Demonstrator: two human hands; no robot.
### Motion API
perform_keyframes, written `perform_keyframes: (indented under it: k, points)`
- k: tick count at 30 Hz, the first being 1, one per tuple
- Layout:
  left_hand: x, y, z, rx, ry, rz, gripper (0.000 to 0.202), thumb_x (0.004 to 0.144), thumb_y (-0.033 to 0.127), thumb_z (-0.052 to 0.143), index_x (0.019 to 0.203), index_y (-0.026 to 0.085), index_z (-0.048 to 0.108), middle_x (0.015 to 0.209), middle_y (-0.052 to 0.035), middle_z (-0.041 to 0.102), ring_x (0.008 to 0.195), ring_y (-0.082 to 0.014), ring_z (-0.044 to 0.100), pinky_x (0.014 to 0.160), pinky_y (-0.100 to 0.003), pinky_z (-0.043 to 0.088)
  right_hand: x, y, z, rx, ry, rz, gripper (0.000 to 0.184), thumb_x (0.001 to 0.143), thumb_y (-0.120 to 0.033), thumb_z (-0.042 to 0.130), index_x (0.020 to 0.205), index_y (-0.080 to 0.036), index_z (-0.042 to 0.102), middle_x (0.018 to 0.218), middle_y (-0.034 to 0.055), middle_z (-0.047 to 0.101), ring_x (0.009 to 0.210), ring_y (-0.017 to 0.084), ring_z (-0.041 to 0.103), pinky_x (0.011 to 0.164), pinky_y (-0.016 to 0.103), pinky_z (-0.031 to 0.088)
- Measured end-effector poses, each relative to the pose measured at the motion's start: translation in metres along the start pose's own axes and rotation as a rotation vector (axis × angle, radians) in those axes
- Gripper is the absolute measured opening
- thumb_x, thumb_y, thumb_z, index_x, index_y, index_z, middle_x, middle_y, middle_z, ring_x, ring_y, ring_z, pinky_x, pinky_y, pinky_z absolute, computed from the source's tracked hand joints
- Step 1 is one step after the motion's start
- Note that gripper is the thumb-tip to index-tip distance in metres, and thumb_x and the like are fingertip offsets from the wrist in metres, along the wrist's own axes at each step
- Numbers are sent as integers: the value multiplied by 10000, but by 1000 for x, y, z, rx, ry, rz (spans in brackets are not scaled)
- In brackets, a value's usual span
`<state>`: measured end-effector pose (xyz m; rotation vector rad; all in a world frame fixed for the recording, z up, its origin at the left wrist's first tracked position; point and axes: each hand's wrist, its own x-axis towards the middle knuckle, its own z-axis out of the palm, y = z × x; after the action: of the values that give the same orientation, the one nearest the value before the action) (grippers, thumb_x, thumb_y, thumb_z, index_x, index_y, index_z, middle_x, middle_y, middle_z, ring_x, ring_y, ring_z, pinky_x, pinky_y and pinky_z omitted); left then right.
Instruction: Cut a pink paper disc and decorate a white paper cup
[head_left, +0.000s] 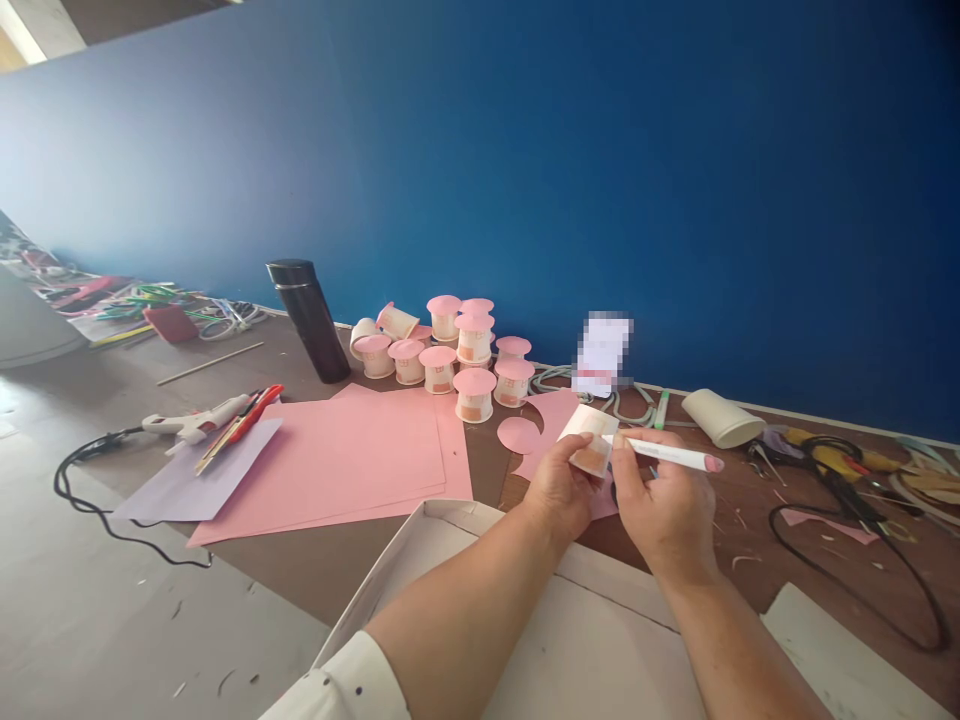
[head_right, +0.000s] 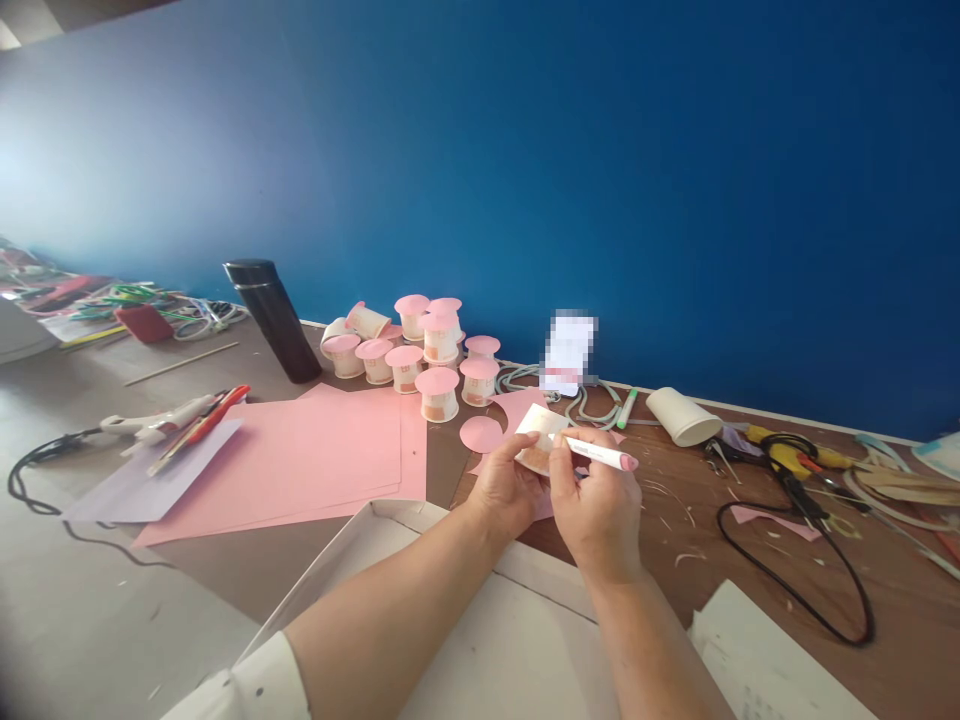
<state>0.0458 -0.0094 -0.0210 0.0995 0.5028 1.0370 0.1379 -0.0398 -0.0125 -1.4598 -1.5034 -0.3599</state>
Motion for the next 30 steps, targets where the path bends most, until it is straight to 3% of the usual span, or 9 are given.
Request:
perform_keyframes:
  k: [6, 19, 30]
  points:
    - [3, 0, -4, 18, -6, -51, 235, 633, 230, 720, 839, 142, 646, 723, -18, 648, 603, -130, 562, 639, -257, 454, 0, 0, 0, 6, -6, 11, 213, 872, -370, 515, 863, -188, 624, 775, 75, 688, 732, 209, 639, 611, 277, 451]
    - [2, -2, -3, 47, -52, 50, 208, 636, 170, 686, 840, 134, 664, 759, -26, 643, 631, -122, 562, 651, -243, 426, 1, 0, -1, 5, -5, 15, 218, 875, -371, 505, 863, -186, 619, 780, 81, 687, 747, 220, 635, 606, 287, 434]
    - [4, -3, -7, 43, -79, 6, 214, 635, 199, 702, 837, 145, 659, 729, -23, 641, 611, -135, 562, 671, -272, 447, 1, 0, 1, 19, 8, -21, 186, 872, -351, 526, 848, -186, 608, 785, 72, 680, 705, 197, 621, 616, 279, 442]
